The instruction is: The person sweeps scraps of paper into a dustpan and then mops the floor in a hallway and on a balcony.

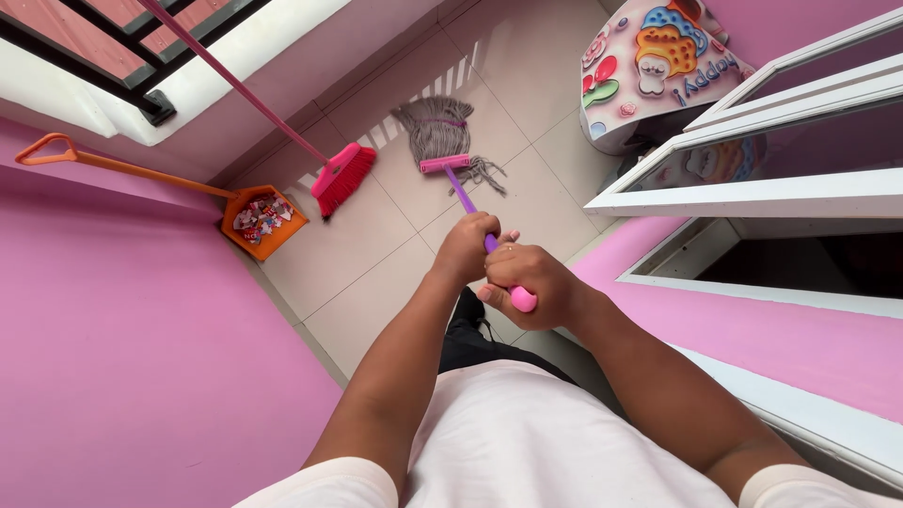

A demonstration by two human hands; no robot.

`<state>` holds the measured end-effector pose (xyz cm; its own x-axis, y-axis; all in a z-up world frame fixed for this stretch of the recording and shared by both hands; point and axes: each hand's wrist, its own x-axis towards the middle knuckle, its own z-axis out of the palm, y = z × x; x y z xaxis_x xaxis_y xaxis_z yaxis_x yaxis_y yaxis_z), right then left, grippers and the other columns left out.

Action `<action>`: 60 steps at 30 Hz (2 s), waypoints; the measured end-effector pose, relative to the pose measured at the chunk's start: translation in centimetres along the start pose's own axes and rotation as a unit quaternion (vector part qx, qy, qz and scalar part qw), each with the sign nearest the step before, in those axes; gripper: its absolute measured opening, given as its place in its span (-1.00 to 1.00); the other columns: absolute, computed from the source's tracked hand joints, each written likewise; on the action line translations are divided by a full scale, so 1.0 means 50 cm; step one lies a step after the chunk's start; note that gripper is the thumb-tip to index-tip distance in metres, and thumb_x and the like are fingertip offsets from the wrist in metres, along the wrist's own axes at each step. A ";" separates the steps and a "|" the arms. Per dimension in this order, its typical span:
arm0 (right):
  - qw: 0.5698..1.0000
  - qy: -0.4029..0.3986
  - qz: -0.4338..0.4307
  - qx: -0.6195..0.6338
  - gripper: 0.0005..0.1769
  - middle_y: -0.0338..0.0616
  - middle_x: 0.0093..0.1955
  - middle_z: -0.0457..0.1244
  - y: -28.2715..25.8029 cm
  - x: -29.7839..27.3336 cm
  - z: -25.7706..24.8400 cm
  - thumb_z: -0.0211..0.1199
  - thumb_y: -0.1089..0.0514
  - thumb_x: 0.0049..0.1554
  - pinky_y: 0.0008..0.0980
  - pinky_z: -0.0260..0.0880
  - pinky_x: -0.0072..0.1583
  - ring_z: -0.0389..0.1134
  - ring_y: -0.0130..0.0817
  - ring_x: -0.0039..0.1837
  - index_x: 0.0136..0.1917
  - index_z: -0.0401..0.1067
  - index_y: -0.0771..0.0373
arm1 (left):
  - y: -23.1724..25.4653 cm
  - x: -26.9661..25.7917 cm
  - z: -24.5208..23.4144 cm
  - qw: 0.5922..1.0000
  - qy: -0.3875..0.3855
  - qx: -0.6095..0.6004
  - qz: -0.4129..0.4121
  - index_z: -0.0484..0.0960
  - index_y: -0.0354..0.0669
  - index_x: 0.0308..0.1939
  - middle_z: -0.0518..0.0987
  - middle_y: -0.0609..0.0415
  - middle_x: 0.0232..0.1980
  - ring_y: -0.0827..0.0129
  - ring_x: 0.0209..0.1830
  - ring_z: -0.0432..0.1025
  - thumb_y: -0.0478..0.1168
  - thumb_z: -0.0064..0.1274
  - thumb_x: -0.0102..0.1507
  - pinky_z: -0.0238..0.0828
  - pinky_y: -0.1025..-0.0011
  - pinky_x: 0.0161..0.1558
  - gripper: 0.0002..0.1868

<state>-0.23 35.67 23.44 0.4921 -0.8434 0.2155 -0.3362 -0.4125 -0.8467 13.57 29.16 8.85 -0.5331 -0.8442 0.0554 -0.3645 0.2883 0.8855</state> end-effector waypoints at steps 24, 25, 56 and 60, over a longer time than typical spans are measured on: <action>0.993 -0.067 -0.016 0.091 -0.70 -0.14 -0.26 0.24 -0.214 -0.191 0.262 0.40 0.19 0.18 -0.31 0.46 0.12 0.31 -0.25 -0.18 -0.23 0.28 0.24 | -0.011 -0.440 -0.001 0.996 0.036 0.048 -0.061 0.53 -0.27 -0.48 0.51 -0.08 -0.38 -0.01 -0.39 0.43 -0.09 0.17 0.31 0.41 0.17 -0.30 -0.63; 0.992 -0.061 0.001 0.108 -0.71 -0.14 -0.25 0.26 -0.200 -0.194 0.274 0.39 0.17 0.18 -0.32 0.44 0.08 0.32 -0.26 -0.17 -0.23 0.29 0.24 | -0.027 -0.437 0.004 0.995 0.051 0.045 -0.074 0.53 -0.29 -0.48 0.51 -0.10 -0.37 -0.01 -0.38 0.43 -0.11 0.17 0.30 0.41 0.18 -0.29 -0.64; 0.964 -0.179 -0.144 0.133 -0.50 -0.15 -0.46 0.09 -0.294 -0.634 0.158 0.28 0.15 0.27 -0.36 0.17 -0.30 0.07 -0.32 -0.41 -0.39 0.10 0.26 | 0.322 -0.727 0.438 0.980 0.158 0.114 -0.043 0.65 -0.09 -0.10 0.64 0.04 -0.16 0.11 -0.09 0.51 -0.16 0.22 0.14 0.47 0.24 -0.05 -0.73; 0.964 -0.172 -0.168 0.116 -0.53 -0.12 -0.42 0.13 -0.256 -0.602 0.190 0.29 0.19 0.27 -0.33 0.21 -0.26 0.12 -0.26 -0.38 -0.36 0.12 0.28 | 0.259 -0.704 0.408 0.961 0.179 0.156 -0.145 0.62 -0.11 -0.19 0.65 0.05 -0.16 0.13 -0.06 0.53 -0.22 0.15 0.17 0.49 0.26 -0.06 -0.85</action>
<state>-3.10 69.58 23.15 0.7923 -0.4958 0.3557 0.0569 -0.5204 -0.8520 12.05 71.81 8.98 -0.0990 -0.9946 0.0320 -0.6991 0.0924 0.7090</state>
